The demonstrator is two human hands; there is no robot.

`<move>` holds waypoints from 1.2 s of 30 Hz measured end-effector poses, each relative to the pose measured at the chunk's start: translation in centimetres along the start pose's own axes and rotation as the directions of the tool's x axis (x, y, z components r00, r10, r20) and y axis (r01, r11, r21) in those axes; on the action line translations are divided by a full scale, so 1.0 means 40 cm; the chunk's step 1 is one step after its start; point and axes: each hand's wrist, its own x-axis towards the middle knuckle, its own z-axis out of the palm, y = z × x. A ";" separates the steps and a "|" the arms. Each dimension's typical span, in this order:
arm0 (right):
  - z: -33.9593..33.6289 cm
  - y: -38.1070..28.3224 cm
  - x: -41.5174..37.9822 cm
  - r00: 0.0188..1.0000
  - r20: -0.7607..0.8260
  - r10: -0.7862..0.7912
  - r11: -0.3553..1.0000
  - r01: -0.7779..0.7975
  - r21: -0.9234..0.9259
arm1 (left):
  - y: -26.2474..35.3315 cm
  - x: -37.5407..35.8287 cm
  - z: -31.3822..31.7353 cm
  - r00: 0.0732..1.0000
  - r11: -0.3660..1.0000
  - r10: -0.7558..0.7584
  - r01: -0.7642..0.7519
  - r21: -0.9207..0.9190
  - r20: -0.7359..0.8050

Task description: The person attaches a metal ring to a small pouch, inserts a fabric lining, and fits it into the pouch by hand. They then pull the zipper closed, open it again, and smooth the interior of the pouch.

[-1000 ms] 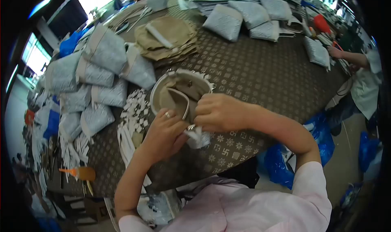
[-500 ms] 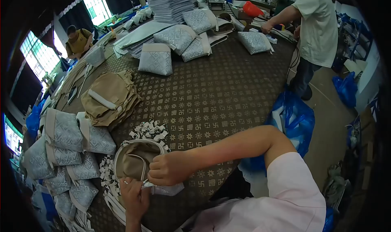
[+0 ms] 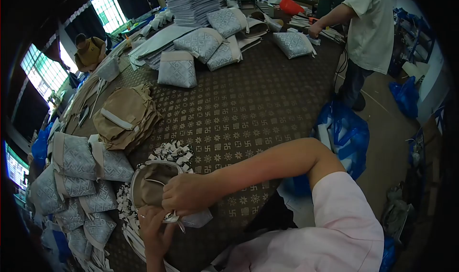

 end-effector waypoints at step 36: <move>-0.030 -0.037 -0.009 0.999 -0.034 0.004 0.956 0.006 0.292 | 0.005 0.040 -0.035 0.970 0.998 0.067 -0.061 -0.032 0.234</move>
